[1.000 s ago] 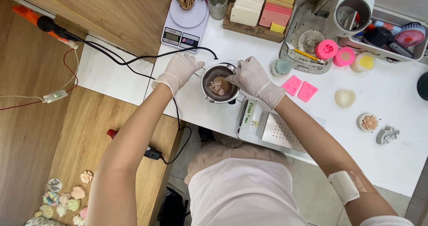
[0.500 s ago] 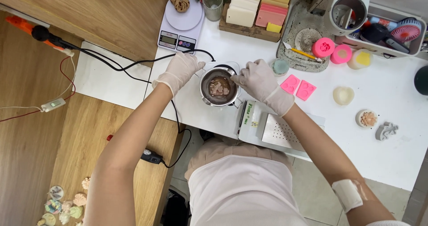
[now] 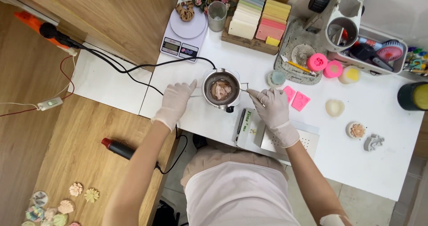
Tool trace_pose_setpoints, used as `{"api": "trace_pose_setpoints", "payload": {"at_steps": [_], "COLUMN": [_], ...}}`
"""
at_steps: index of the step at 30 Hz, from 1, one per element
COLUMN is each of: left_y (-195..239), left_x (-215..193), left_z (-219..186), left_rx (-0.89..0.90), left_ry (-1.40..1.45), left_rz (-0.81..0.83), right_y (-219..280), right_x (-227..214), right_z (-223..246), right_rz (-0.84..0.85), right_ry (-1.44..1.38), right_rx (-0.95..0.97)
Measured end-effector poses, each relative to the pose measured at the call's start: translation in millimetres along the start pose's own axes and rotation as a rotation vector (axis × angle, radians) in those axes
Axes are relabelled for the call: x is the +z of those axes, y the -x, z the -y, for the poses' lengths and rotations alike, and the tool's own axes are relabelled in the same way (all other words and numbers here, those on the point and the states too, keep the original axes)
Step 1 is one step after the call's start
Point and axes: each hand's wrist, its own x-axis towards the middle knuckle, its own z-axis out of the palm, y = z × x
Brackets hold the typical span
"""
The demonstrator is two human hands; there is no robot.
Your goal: The person removes two flower-shaped items from flexible silicone molds by hand, places them on a perforated tray, and then stirs a melting mixture in a small pot on a hot plate. The person handles molds, finished items, and a stirring tool during the process.
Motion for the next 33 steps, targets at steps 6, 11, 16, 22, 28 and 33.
{"api": "trace_pose_setpoints", "payload": {"at_steps": [6,11,16,22,28,33], "left_y": [37,46,51,36,39,37], "left_x": [2,67,38,65,57,61], "left_z": [-34,-75,-85,-110,-119,-133], "left_rx": [-0.139,-0.361,-0.588,-0.688,-0.695,-0.685], "left_ry": [0.350,0.979,1.638,2.125,2.235,2.256], "left_rz": [0.070,-0.071,-0.042,0.093,0.052,0.006], "right_y": [-20,-52,-85,-110,-129,-123], "right_x": [1,-8,0,37,34,25], "right_z": [4,-3,-6,-30,-23,-14], "right_rz": [0.020,0.062,0.154,0.226,0.205,0.211], "right_ry": [0.049,0.170,0.241,0.425,0.419,0.461], "right_rx": [-0.046,-0.286,-0.481,-0.701,-0.807,-0.808]}}
